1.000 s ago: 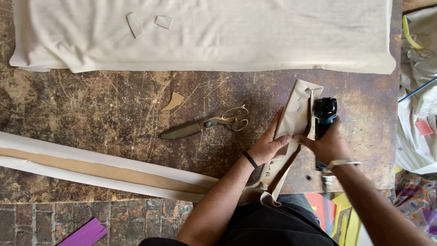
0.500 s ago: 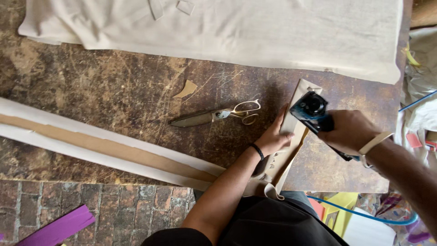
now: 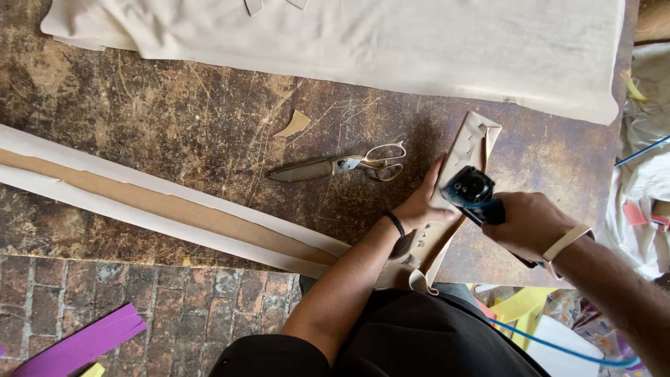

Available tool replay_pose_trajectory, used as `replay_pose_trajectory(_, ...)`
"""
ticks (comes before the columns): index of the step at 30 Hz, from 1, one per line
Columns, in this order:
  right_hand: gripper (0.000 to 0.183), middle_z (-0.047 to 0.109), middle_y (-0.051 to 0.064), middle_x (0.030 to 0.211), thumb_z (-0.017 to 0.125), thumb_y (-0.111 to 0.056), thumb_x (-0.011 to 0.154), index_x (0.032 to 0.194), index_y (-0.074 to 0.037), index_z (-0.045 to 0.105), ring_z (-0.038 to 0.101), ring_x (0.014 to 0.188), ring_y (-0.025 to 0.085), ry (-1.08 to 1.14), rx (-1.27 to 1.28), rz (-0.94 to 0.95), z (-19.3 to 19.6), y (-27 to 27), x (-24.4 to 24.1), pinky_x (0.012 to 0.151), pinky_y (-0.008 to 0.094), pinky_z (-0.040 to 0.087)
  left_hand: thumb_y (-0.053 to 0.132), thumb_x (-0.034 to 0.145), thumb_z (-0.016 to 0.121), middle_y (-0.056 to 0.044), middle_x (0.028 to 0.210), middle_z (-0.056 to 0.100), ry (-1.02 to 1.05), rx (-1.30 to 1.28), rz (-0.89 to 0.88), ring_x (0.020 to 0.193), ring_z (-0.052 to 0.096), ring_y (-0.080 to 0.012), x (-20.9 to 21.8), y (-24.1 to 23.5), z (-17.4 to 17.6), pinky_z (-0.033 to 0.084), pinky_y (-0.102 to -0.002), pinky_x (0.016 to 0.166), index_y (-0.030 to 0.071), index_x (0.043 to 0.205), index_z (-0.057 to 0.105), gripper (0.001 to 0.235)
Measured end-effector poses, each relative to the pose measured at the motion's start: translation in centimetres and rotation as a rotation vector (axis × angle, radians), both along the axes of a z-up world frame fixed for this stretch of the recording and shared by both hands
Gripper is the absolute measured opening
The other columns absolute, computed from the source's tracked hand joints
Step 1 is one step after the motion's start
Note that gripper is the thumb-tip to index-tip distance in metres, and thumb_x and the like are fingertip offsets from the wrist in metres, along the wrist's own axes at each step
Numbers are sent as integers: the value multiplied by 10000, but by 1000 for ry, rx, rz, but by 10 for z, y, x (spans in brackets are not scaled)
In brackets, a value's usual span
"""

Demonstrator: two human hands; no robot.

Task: The person staples beige fabric onto a wooden frame using a pneumatic staple gun. They trim excess fabric with scissors, fold edges, and continue stapling along the frame's perimeter to secure the fabric.

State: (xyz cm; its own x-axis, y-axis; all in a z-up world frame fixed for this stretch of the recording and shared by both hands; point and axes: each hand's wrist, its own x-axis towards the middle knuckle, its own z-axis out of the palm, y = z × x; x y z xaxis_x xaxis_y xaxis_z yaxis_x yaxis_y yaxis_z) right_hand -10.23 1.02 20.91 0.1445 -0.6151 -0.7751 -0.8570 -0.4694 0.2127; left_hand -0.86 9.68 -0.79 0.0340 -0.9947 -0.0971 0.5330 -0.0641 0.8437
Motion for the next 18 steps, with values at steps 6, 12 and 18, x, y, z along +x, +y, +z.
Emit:
replay_pose_trajectory(6,287,814,107,868,704,-342,897,1103,-147,745,793,764,238,-21,41,8,3,15,-12,820,392,650,473,936,491,-138,1709,283,617,0,5,1456,385,-368,-2,0,-18,366,-535,1136,240,1663,255,800)
replay_pose_trajectory(12,293,806,111,843,731,-301,855,1100,-141,740,777,733,230,-75,29,39,-4,29,-27,798,386,658,440,991,388,-54,1722,231,515,85,16,1533,294,-267,-8,-2,-20,244,-453,1207,226,1643,239,702)
replay_pose_trajectory(18,287,806,105,870,729,-280,875,1112,-118,737,784,696,208,-85,103,10,-2,31,-28,766,379,658,447,1046,348,-47,1731,236,445,57,60,1583,247,-218,-10,-10,-32,168,-369,1277,177,1635,278,652)
